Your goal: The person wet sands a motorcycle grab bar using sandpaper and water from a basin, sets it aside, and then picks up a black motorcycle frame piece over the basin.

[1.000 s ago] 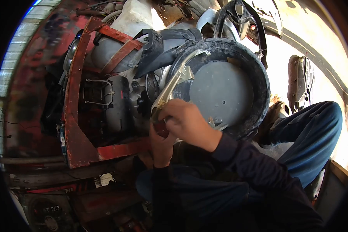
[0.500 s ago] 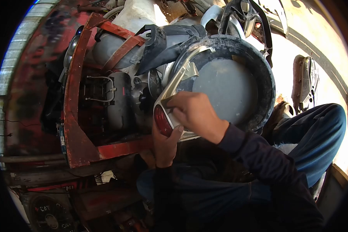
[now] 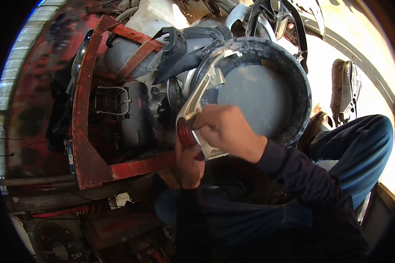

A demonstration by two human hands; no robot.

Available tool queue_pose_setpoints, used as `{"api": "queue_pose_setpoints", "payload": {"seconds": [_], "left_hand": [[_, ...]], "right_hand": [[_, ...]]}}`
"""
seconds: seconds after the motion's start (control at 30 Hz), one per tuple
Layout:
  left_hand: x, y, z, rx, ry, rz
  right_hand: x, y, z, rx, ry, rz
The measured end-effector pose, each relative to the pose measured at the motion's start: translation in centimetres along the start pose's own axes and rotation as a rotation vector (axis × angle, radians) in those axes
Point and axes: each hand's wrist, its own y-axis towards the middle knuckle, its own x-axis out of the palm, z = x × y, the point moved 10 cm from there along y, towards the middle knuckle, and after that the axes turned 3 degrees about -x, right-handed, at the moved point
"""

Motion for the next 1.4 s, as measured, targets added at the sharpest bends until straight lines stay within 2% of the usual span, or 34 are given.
{"api": "queue_pose_setpoints", "payload": {"seconds": [0.07, 0.13, 0.17, 0.23, 0.27, 0.33, 0.43, 0.53, 0.6, 0.63, 0.67, 0.73, 0.77, 0.8, 0.87, 0.93, 1.0, 1.07, 1.1, 1.2, 1.27, 1.33, 1.37, 1.4], "left_hand": [[0.1, 0.4, -0.4, -0.036, -0.06, 0.005], [0.4, 0.5, -0.3, -0.022, -0.058, 0.007], [0.3, 0.3, -0.1, -0.008, -0.064, 0.018], [0.1, 0.5, -0.4, -0.011, -0.073, 0.0], [0.0, 0.5, -0.5, -0.025, -0.073, -0.02], [0.0, 0.5, -0.7, -0.02, -0.066, -0.004], [-0.8, 0.3, -0.9, -0.018, -0.067, 0.019], [-0.1, 0.9, -0.4, 0.008, -0.071, -0.019], [-0.2, 0.8, -0.5, -0.023, -0.054, 0.02], [0.4, 0.9, 0.0, 0.037, -0.071, -0.076], [0.6, 0.9, -0.1, 0.033, -0.067, -0.08], [0.4, 0.8, -0.3, 0.042, -0.145, 0.013], [0.9, 0.9, -0.1, 0.041, -0.002, -0.009], [0.9, 1.2, -0.1, 0.038, -0.002, -0.012], [1.4, 1.2, 0.1, 0.071, 0.032, -0.077], [1.9, 0.7, 0.1, 0.073, 0.023, -0.061], [1.1, 0.6, 0.1, 0.091, 0.019, 0.009], [1.6, 0.5, 0.2, 0.103, 0.011, -0.014], [1.2, 0.4, 0.1, 0.082, 0.009, 0.032], [1.1, 0.4, 0.3, 0.083, -0.002, 0.053], [1.6, 0.1, 0.1, 0.098, -0.076, 0.008], [1.2, -0.3, 0.1, 0.064, -0.061, 0.08], [1.0, 0.0, 0.1, 0.071, -0.051, 0.075], [0.9, 0.1, 0.0, 0.074, -0.041, 0.071]], "right_hand": [[-0.1, 0.3, 0.6, 0.038, 0.06, -0.006], [0.0, 0.8, -1.1, -0.108, 0.007, -0.025], [0.2, 0.8, -0.8, -0.106, 0.013, -0.026], [0.3, 0.9, 1.6, 0.07, 0.029, -0.062], [0.4, 0.7, 1.6, 0.072, 0.029, -0.062], [-0.2, 0.9, -0.7, -0.109, 0.026, 0.005], [-0.5, 0.9, 1.8, 0.011, 0.048, 0.097], [-0.1, 0.7, -1.0, -0.082, 0.04, 0.067], [-0.2, 0.2, 0.3, -0.004, 0.086, 0.102], [-0.2, 0.4, 0.2, -0.041, 0.014, 0.079], [0.0, 0.3, 0.1, -0.065, -0.052, 0.06], [0.0, -1.6, -2.8, -0.141, -0.096, 0.092], [-0.2, -3.1, -4.3, -0.2, -0.123, 0.166], [-0.6, -4.5, -5.7, -0.262, -0.153, 0.243], [0.8, -7.9, -4.4, -0.198, -0.154, 0.197], [2.3, -10.2, -2.5, -0.132, -0.149, 0.153], [2.5, -11.3, -0.2, 0.042, -0.146, 0.192], [2.9, -9.9, -4.0, -0.038, -0.135, 0.209], [2.7, -9.7, -4.3, -0.012, -0.101, 0.226], [3.0, -10.7, -0.7, 0.107, -0.158, 0.159], [2.9, -10.5, -0.5, 0.055, -0.174, 0.143], [3.5, -10.7, -1.9, -0.011, -0.167, 0.1], [3.8, -11.2, -0.1, 0.067, -0.147, 0.095], [3.7, -11.1, -0.8, 0.058, -0.151, 0.095]]}}
